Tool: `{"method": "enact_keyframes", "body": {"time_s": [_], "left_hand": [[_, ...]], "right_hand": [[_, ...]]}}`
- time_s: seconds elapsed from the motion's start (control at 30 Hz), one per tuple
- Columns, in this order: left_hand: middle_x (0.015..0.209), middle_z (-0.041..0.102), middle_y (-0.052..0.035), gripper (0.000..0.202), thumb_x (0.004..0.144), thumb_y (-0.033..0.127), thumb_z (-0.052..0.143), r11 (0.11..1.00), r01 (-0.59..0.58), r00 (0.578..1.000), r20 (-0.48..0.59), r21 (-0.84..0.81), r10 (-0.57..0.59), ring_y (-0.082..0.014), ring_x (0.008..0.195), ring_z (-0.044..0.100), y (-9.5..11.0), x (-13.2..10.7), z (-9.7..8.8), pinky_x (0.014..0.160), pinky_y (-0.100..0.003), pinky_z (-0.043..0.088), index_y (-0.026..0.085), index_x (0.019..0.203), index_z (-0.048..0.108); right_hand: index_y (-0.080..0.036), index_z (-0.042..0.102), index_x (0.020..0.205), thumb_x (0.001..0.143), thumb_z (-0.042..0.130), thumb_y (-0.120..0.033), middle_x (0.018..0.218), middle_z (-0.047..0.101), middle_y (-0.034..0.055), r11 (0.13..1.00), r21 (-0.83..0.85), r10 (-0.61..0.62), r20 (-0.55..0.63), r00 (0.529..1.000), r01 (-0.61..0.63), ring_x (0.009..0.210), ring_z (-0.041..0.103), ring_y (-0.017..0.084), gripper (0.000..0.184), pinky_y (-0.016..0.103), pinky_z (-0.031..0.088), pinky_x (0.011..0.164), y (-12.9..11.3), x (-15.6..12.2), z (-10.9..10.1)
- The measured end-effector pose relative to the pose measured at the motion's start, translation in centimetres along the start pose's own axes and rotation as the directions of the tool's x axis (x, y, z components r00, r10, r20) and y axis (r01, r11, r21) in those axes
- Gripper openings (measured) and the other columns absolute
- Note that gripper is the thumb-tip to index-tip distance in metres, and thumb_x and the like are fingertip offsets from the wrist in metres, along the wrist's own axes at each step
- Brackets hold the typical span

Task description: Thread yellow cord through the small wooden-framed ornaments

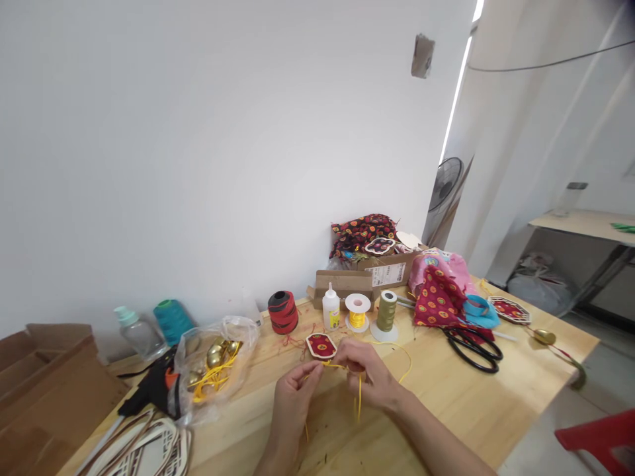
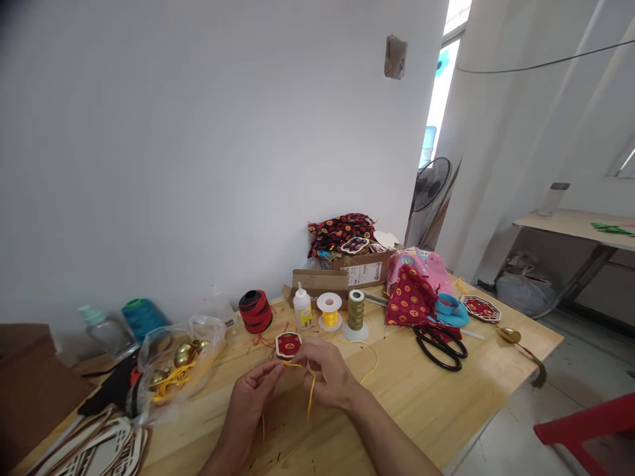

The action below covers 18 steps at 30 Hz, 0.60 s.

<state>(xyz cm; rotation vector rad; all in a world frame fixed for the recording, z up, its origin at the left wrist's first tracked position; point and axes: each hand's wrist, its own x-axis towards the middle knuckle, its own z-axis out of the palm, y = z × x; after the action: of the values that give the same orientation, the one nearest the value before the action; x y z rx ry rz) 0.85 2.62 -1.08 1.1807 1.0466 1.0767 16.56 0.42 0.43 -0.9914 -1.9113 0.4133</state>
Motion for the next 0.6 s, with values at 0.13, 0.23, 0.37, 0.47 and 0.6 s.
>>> {"method": "enact_keyframes", "body": {"time_s": [0.13, 0.23, 0.37, 0.47, 0.6], "left_hand": [[0.068, 0.069, -0.0021, 0.021, 0.06, 0.03, 0.063, 0.999, -0.031, 0.999, -0.018, 0.037, 0.032, -0.0181, 0.071, 0.059, 0.2, -0.1, 0.2, 0.068, -0.026, 0.044, 0.014, 0.073, 0.068], [0.066, 0.068, -0.0027, 0.021, 0.062, 0.031, 0.061, 0.988, -0.086, 0.996, -0.017, 0.127, 0.088, -0.0191, 0.068, 0.059, 0.4, -0.2, 0.1, 0.065, -0.028, 0.045, 0.014, 0.073, 0.068], [0.073, 0.061, -0.0034, 0.021, 0.066, 0.034, 0.057, 0.859, -0.276, 0.949, -0.019, 0.431, 0.315, -0.0174, 0.065, 0.056, 0.7, -0.3, -0.6, 0.054, -0.026, 0.045, 0.017, 0.071, 0.066], [0.085, 0.054, -0.0043, 0.018, 0.068, 0.034, 0.055, 0.694, -0.398, 0.86, -0.019, 0.6, 0.509, -0.0193, 0.08, 0.053, 0.9, -0.1, -1.2, 0.065, -0.03, 0.046, 0.02, 0.07, 0.065], [0.089, 0.051, -0.005, 0.015, 0.07, 0.031, 0.054, 0.518, -0.497, 0.777, 0.091, 0.697, 0.623, -0.0209, 0.087, 0.05, 0.8, 0.2, -1.6, 0.076, -0.038, 0.043, 0.022, 0.068, 0.065]], "right_hand": [[-0.019, 0.059, 0.088, 0.072, 0.049, -0.015, 0.067, 0.049, 0.0011, 0.995, -0.092, 0.047, -0.014, 0.999, -0.049, 0.056, 0.043, 0.011, 0.02, 0.02, 0.034, 0.049, 0.1, 0.3, 0.2], [-0.02, 0.062, 0.085, 0.076, 0.049, -0.021, 0.066, 0.051, 0.0017, 0.99, -0.138, -0.011, -0.017, 1.0, 0.009, 0.058, 0.047, 0.01, 0.016, 0.019, 0.035, 0.051, 0.5, 0.4, 0.6], [-0.021, 0.064, 0.082, 0.076, 0.051, -0.024, 0.064, 0.051, 0.0013, 0.971, -0.233, -0.064, -0.061, 0.996, 0.048, 0.055, 0.047, 0.009, 0.015, 0.018, 0.034, 0.048, 1.1, 0.2, 1.0], [-0.02, 0.064, 0.078, 0.075, 0.051, -0.022, 0.061, 0.051, 0.0005, 0.946, -0.307, -0.138, -0.094, 0.986, 0.103, 0.05, 0.045, 0.007, 0.013, 0.017, 0.032, 0.045, 1.1, 0.0, 1.1], [-0.019, 0.063, 0.077, 0.074, 0.052, -0.018, 0.062, 0.053, 0.0005, 0.905, -0.388, -0.21, -0.057, 0.976, 0.172, 0.05, 0.044, 0.007, 0.012, 0.017, 0.031, 0.045, 0.8, 0.0, 1.2]]}}
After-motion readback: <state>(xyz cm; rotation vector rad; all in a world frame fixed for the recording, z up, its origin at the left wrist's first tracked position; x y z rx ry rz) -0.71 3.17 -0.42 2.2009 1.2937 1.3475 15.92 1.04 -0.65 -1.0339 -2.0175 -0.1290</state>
